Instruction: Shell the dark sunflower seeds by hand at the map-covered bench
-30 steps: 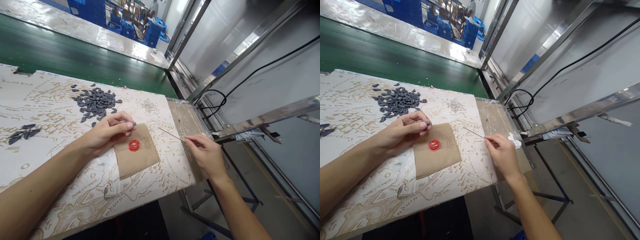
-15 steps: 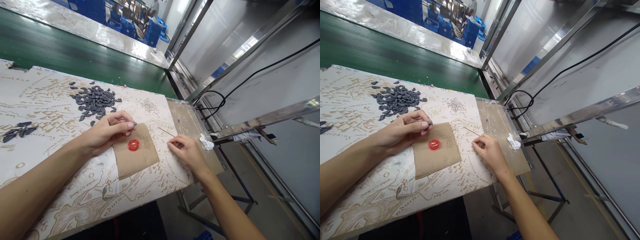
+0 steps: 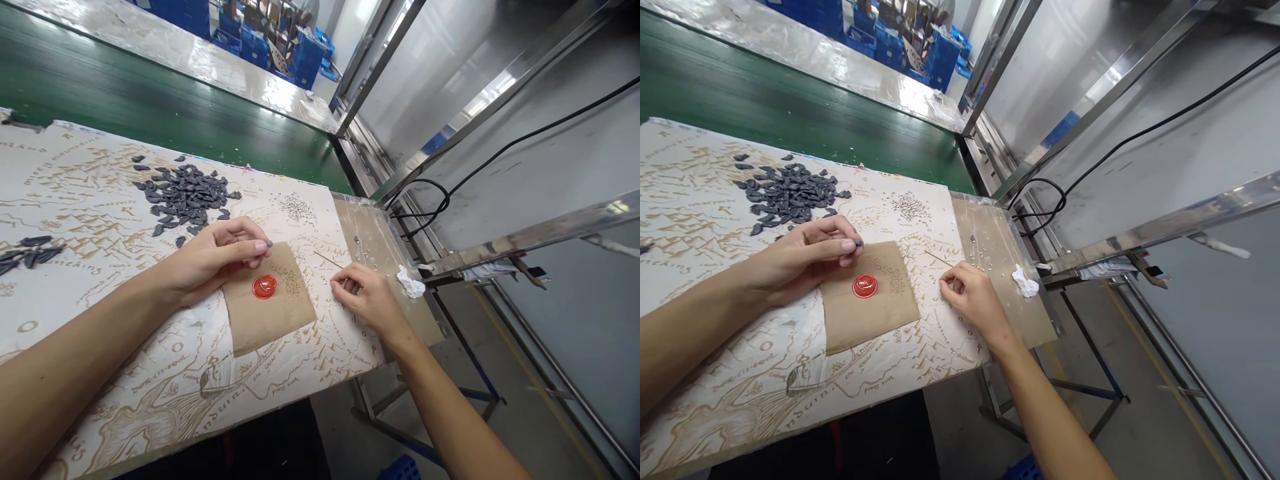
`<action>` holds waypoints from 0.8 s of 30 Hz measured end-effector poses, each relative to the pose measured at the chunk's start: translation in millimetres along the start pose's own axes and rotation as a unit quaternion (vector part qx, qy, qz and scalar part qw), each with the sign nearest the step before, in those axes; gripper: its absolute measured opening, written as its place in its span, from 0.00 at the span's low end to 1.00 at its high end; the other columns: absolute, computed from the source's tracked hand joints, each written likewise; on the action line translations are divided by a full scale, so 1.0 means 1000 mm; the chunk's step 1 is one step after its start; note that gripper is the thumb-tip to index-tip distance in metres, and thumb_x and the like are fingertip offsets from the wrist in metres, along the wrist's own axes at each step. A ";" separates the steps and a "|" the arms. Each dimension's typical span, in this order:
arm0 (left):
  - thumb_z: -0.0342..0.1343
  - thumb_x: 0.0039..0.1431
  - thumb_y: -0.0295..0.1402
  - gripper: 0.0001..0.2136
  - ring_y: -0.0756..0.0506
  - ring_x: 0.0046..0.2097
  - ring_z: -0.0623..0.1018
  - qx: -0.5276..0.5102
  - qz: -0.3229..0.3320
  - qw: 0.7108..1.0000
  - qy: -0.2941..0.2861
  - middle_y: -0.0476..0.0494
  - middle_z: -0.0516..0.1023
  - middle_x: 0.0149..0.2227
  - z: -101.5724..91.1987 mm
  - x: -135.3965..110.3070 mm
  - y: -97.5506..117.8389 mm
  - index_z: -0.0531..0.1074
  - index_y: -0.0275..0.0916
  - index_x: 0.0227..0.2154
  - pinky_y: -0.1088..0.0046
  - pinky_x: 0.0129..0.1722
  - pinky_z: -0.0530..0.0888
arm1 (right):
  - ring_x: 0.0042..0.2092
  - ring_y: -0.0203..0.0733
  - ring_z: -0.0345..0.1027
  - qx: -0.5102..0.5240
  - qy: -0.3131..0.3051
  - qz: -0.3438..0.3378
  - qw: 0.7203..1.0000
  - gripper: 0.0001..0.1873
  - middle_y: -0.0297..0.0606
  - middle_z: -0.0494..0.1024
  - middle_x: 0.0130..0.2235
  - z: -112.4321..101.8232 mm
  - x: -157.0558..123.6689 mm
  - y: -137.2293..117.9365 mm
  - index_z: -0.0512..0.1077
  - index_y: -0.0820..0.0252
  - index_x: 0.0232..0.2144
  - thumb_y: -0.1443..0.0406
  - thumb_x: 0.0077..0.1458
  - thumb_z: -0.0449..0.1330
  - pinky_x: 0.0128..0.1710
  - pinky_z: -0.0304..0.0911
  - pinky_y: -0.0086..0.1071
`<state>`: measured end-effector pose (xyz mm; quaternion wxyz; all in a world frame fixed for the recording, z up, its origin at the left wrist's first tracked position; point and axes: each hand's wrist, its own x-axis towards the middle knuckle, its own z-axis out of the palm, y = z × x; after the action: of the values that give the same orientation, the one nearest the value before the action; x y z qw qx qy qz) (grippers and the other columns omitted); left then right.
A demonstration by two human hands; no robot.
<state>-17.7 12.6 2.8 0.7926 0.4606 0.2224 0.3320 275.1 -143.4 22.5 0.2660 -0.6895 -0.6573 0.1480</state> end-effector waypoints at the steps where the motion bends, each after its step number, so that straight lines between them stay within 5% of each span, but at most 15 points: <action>1: 0.82 0.53 0.35 0.11 0.52 0.31 0.76 -0.001 0.000 1.000 0.000 0.47 0.79 0.27 0.000 0.000 0.000 0.86 0.40 0.31 0.83 0.32 0.75 | 0.35 0.44 0.75 -0.002 0.005 0.000 1.000 0.08 0.39 0.83 0.37 0.001 0.000 -0.001 0.82 0.55 0.35 0.67 0.67 0.65 0.40 0.71 0.39; 8: 0.83 0.51 0.35 0.12 0.52 0.31 0.76 -0.007 -0.008 1.000 0.006 0.47 0.79 0.27 0.000 0.001 0.000 0.85 0.39 0.31 0.83 0.32 0.75 | 0.37 0.44 0.76 0.028 0.003 0.016 0.999 0.07 0.40 0.84 0.38 0.004 -0.001 -0.005 0.87 0.56 0.41 0.64 0.69 0.67 0.39 0.69 0.38; 24: 0.80 0.53 0.34 0.10 0.51 0.31 0.75 0.008 0.005 1.000 0.002 0.48 0.78 0.27 0.001 0.002 -0.002 0.84 0.40 0.32 0.79 0.30 0.73 | 0.35 0.42 0.74 0.001 -0.018 -0.002 1.000 0.05 0.38 0.83 0.36 0.010 0.008 -0.011 0.84 0.54 0.38 0.67 0.64 0.66 0.36 0.68 0.37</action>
<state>-15.0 13.1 1.2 0.7868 0.4673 0.2246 0.3350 261.4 -133.4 21.3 0.2549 -0.6850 -0.6634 0.1601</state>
